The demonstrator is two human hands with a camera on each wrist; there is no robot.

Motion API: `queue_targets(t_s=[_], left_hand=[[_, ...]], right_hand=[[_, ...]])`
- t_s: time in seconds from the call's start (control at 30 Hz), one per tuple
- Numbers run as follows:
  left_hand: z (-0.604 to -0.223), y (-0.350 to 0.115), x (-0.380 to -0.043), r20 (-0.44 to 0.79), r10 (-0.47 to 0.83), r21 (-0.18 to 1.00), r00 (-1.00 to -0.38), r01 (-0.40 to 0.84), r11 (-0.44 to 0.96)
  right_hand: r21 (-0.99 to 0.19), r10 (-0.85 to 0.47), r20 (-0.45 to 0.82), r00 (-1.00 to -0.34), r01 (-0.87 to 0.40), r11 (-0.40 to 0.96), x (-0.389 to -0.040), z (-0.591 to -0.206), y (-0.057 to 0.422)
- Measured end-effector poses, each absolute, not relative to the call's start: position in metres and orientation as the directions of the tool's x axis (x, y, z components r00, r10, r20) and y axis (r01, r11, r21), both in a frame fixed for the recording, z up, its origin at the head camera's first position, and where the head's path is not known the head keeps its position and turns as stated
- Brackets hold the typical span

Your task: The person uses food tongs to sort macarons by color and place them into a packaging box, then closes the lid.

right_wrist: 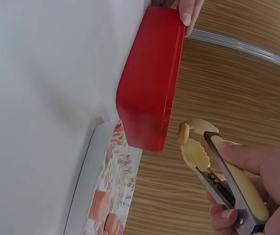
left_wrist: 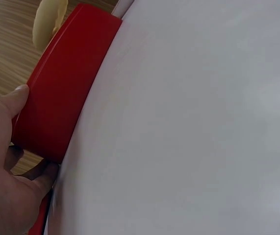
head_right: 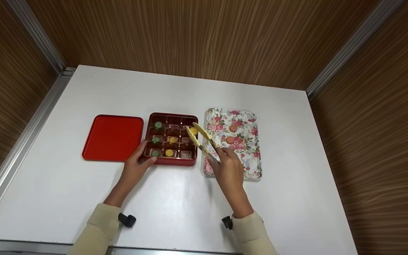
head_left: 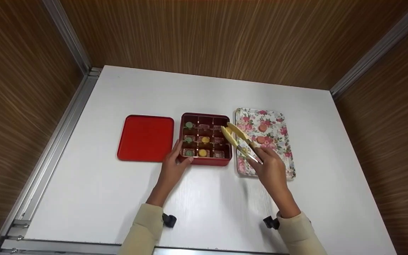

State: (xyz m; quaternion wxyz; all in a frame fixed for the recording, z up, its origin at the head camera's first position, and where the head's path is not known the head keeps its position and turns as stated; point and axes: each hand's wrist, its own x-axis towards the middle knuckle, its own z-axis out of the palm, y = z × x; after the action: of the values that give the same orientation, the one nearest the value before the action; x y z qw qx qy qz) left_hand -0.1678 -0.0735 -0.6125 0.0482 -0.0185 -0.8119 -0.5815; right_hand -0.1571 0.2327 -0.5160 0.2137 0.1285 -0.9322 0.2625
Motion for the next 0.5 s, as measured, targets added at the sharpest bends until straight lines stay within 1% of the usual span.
queue_targets(t_s=[0.27,0.5], left_hand=[[-0.612,-0.072,-0.169,0.117,-0.036,0.940,-0.993,0.099,0.326],[-0.613,-0.075,-0.166,0.089,-0.042,0.944,-0.995,0.070,0.323]], right_hand=[[-0.452,-0.131,0.439,-0.889,-0.345,0.823,-0.178,-0.520,0.209],[-0.455,-0.142,0.427,-0.893,-0.348,0.820,-0.193,-0.524,0.187]])
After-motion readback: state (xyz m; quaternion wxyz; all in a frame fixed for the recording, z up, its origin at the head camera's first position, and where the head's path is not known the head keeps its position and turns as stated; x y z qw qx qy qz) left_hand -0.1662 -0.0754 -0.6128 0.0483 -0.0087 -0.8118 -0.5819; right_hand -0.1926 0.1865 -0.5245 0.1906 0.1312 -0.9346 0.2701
